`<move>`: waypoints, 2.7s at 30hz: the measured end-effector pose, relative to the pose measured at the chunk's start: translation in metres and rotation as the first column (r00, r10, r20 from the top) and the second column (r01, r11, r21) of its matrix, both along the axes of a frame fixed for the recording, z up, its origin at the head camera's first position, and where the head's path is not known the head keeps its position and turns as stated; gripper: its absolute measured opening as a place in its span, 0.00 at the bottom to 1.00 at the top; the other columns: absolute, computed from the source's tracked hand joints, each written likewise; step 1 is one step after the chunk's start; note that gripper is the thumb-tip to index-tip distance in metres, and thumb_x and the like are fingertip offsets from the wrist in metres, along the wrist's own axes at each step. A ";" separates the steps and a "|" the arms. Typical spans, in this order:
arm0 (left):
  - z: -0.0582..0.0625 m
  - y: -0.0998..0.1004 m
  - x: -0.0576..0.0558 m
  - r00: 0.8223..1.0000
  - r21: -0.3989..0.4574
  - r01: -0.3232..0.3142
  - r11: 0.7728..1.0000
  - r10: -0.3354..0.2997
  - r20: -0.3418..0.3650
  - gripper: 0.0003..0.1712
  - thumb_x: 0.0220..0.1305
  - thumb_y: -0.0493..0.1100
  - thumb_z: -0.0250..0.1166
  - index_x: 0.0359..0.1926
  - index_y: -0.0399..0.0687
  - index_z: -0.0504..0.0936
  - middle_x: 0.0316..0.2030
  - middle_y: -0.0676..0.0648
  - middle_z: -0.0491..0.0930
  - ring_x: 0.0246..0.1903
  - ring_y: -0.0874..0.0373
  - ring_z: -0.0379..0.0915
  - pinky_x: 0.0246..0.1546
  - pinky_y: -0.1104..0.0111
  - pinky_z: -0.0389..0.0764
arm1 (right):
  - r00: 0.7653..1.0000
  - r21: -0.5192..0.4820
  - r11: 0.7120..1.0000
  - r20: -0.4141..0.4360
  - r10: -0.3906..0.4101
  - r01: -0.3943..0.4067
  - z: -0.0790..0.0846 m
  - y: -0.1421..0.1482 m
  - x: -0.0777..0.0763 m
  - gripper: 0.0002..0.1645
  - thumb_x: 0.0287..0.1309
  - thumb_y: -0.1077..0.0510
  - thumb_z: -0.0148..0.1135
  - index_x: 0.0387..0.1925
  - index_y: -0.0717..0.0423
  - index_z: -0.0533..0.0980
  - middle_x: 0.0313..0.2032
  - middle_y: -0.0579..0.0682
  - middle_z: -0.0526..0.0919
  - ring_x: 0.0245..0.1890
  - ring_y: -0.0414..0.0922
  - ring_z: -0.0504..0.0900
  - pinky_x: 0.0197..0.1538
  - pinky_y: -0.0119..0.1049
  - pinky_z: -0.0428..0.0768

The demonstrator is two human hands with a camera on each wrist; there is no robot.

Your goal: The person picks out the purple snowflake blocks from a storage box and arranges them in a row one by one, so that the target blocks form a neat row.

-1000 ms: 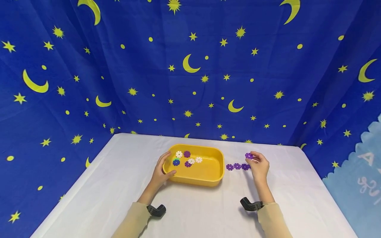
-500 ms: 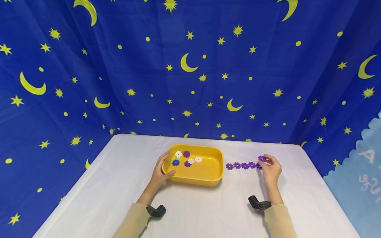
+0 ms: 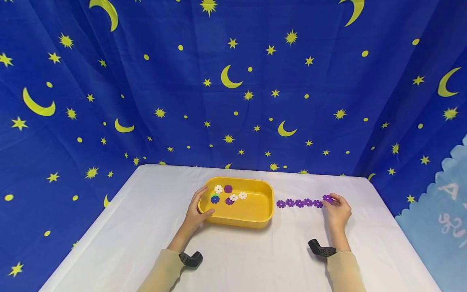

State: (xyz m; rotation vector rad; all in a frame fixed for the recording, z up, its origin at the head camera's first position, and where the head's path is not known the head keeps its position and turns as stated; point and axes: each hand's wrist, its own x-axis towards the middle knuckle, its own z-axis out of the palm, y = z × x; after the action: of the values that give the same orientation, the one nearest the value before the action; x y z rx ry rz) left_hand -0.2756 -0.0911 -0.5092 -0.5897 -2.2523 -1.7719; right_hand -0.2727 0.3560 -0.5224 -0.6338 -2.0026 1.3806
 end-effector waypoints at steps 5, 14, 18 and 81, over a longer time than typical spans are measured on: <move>0.001 0.000 0.000 1.000 0.004 0.007 1.000 -0.007 0.016 0.42 0.50 0.32 0.69 0.66 0.30 0.61 0.70 0.34 0.57 0.71 0.37 0.49 0.72 0.44 0.49 | 0.997 0.036 0.999 0.079 -0.022 0.019 -0.007 0.003 0.000 0.22 0.46 0.70 0.67 0.47 0.67 0.78 0.25 0.28 0.75 0.26 0.22 0.68 0.31 0.08 0.66; 0.001 -0.001 0.001 0.999 0.022 0.017 1.000 -0.018 0.036 0.43 0.51 0.34 0.69 0.67 0.30 0.61 0.70 0.34 0.56 0.72 0.38 0.48 0.73 0.47 0.49 | 0.984 0.104 0.995 0.178 -0.021 0.002 -0.016 0.003 -0.002 0.24 0.49 0.70 0.62 0.52 0.68 0.75 0.49 0.66 0.79 0.32 0.30 0.66 0.32 0.12 0.63; 0.001 -0.003 0.001 0.999 0.022 0.015 1.000 -0.015 0.037 0.43 0.51 0.34 0.69 0.67 0.29 0.61 0.70 0.34 0.56 0.72 0.38 0.48 0.73 0.48 0.49 | 0.985 0.116 0.993 0.168 -0.025 0.006 -0.016 0.002 -0.002 0.25 0.49 0.71 0.62 0.53 0.68 0.74 0.50 0.65 0.79 0.33 0.30 0.66 0.33 0.10 0.62; 0.002 -0.006 0.001 0.999 0.030 0.034 0.999 -0.034 0.006 0.44 0.50 0.36 0.70 0.66 0.28 0.61 0.70 0.32 0.56 0.71 0.36 0.49 0.72 0.43 0.50 | 0.870 -0.113 0.864 -0.121 0.478 -0.490 0.066 -0.193 -0.015 0.18 0.51 0.76 0.59 0.47 0.76 0.74 0.46 0.71 0.80 0.34 0.29 0.80 0.39 0.16 0.79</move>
State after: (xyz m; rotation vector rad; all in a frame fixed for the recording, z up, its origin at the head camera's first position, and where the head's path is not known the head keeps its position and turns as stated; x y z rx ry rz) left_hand -0.2748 -0.0968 -0.5071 -0.6206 -2.2283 -1.8230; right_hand -0.2881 0.1631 -0.4561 -0.1115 -2.0881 1.8198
